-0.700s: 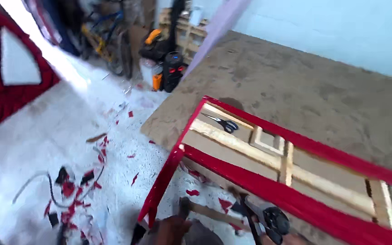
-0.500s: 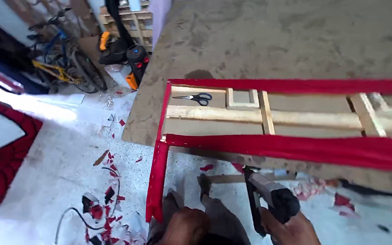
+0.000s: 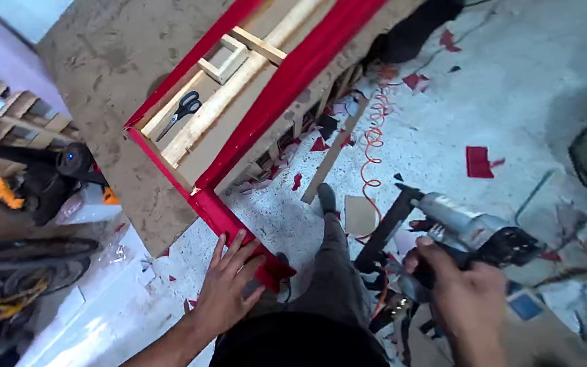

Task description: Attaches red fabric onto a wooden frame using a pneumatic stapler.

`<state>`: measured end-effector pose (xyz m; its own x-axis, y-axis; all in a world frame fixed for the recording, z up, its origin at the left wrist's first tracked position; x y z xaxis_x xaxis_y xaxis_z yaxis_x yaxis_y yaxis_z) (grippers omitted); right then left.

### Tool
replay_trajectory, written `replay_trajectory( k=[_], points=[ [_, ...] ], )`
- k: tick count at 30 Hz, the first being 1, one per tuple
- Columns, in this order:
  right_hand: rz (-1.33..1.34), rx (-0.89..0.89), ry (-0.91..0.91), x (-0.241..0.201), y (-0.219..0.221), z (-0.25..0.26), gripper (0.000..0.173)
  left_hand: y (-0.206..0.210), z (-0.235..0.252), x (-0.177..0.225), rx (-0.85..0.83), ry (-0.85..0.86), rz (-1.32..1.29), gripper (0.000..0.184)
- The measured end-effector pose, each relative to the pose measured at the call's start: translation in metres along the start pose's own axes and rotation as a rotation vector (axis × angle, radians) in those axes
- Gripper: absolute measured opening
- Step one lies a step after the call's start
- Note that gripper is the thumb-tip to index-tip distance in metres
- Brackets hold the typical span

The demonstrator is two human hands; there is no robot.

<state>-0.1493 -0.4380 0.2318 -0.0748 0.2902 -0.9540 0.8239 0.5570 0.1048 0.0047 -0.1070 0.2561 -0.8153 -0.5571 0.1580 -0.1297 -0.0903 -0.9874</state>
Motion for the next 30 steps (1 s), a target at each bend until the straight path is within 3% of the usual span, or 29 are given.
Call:
replay_trajectory(
  k=[5,7,9,11,13,17,20,25,30],
  points=[
    [0.108,0.003,0.112,0.034,0.028,-0.12,0.03,0.033,0.013,0.016,-0.24,0.163,0.183,0.067],
    [0.21,0.054,0.189,0.053,0.029,-0.153,0.028,0.041,0.019,0.021,-0.284,0.227,0.235,0.057],
    [0.336,0.094,0.256,0.081,0.024,-0.178,0.026,0.043,0.026,0.024,-0.317,0.221,0.247,0.056],
    [0.423,0.114,0.279,0.108,0.016,-0.199,0.026,0.041,0.03,0.027,-0.311,0.159,0.231,0.072],
    [0.468,0.146,0.275,0.129,0.003,-0.213,0.027,0.041,0.032,0.031,-0.276,0.136,0.25,0.077],
    [0.48,0.174,0.314,0.165,-0.025,-0.236,0.027,0.056,0.021,0.03,-0.143,0.295,0.352,0.028],
    [0.543,0.188,0.354,0.193,-0.027,-0.243,0.025,0.063,0.018,0.032,-0.029,0.418,0.21,0.028],
    [0.785,0.091,0.379,0.216,0.024,-0.234,0.024,0.06,0.012,0.036,0.006,0.678,0.047,0.026],
    [1.043,-0.124,0.349,0.231,0.097,-0.217,0.027,0.052,0.003,0.032,0.08,0.76,0.085,0.018]
  ],
)
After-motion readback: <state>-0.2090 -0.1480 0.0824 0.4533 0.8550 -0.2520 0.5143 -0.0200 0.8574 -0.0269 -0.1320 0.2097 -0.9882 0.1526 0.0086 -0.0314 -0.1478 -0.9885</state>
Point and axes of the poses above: each hand's wrist, its own z-axis towards the middle knuckle, its own y-axis out of the palm, x = y × z, the point moved 9 cm from there along z, towards the middle knuckle, and after that the axes turned 14 degrees about z, right-handed, at the moved point
